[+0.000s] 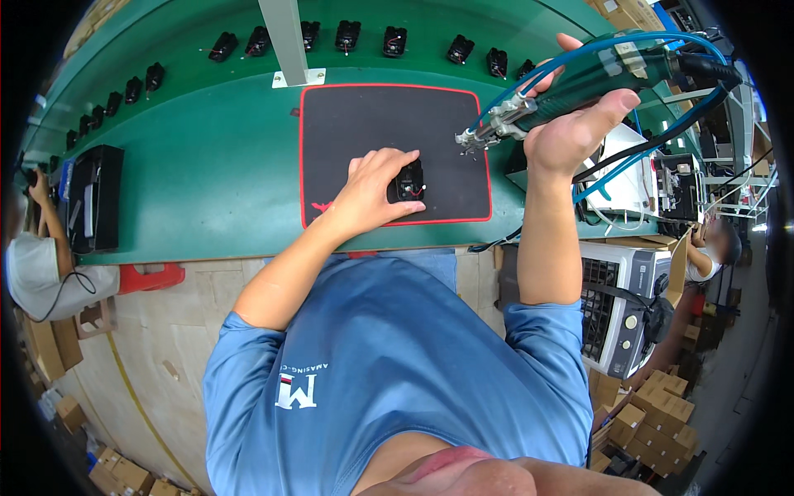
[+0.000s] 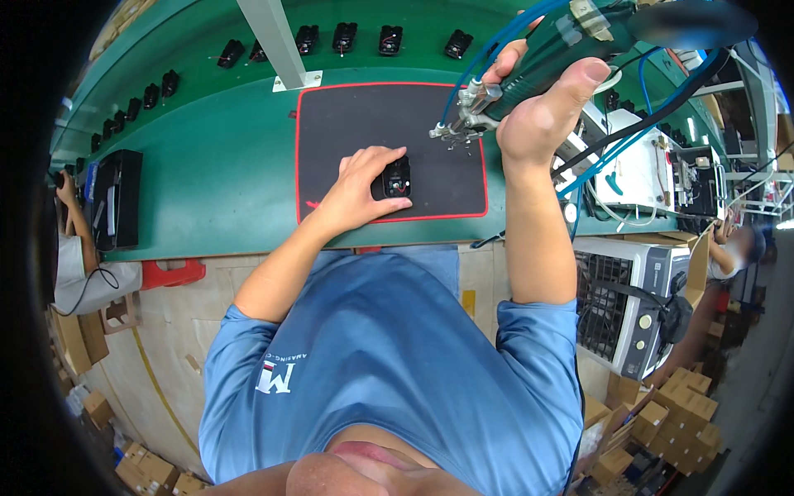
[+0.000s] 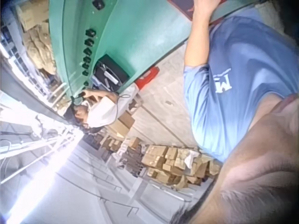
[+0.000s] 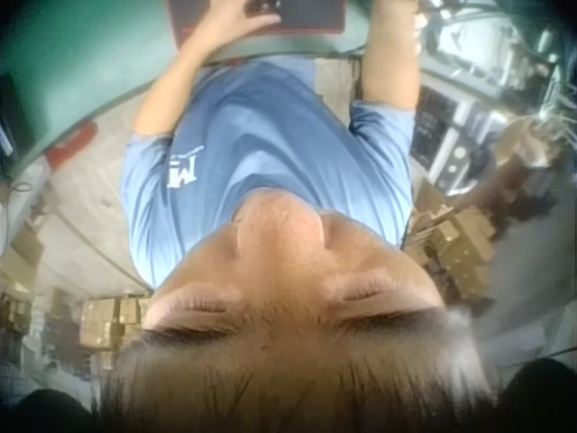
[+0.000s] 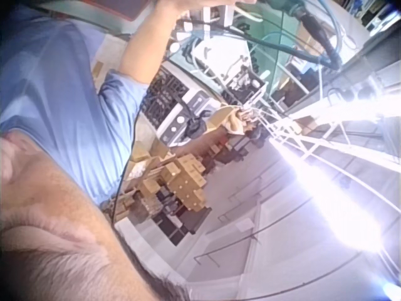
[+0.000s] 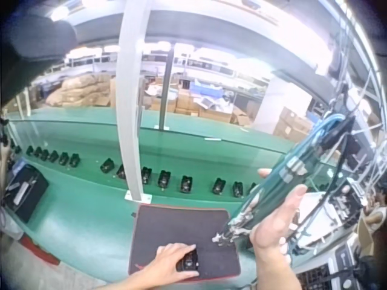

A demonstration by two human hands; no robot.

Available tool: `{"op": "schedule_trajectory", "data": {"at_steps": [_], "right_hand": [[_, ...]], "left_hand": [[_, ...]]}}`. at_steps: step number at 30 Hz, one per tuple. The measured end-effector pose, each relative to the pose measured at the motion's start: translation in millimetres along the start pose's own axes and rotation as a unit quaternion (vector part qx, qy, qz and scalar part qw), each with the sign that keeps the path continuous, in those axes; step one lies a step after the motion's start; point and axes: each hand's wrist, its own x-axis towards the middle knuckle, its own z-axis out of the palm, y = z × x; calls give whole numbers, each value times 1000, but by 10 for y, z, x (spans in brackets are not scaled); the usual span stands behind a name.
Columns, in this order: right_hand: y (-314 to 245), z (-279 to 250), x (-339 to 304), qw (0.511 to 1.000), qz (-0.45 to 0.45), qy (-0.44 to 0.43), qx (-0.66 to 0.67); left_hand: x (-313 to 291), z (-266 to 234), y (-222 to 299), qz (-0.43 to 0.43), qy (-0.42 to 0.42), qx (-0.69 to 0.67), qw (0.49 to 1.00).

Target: Using an electric screwdriver to assemble small black electronic housings on an assembly line.

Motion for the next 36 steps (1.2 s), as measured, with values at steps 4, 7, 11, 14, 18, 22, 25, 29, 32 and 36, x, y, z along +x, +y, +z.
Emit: {"op": "schedule_trajectory", "data": {"at_steps": [4, 7, 11, 14, 18, 22, 25, 29, 32, 36], "right_hand": [[-39, 65, -100, 1000, 14, -19, 5], [-87, 85, -240, 994, 89, -31, 61], [-182, 176, -456, 990, 110, -35, 78], [-161, 247, -576, 987, 129, -30, 94], [-93, 236, -663, 985, 148, -27, 89], [-78, 161, -690, 983, 147, -74, 79], [-75, 159, -703, 984, 147, -69, 74], [-70, 157, -721, 985, 144, -72, 60], [-36, 145, -740, 984, 145, -70, 74], [-18, 138, -754, 984, 144, -73, 75]], "left_hand": [[-1, 120, -37, 30, 43, 35, 998], [-21, 164, -43, 48, 42, 38, 997], [-13, 134, -35, 59, 46, 33, 997], [-19, 124, -21, 59, 44, 40, 997], [-20, 119, -18, 56, 51, 26, 997], [-24, 116, -20, 59, 55, 22, 996], [-24, 117, -21, 61, 51, 22, 997], [-25, 114, -19, 60, 50, 27, 997], [-22, 117, -23, 57, 50, 28, 997], [-23, 127, -50, 57, 51, 23, 997]]}}
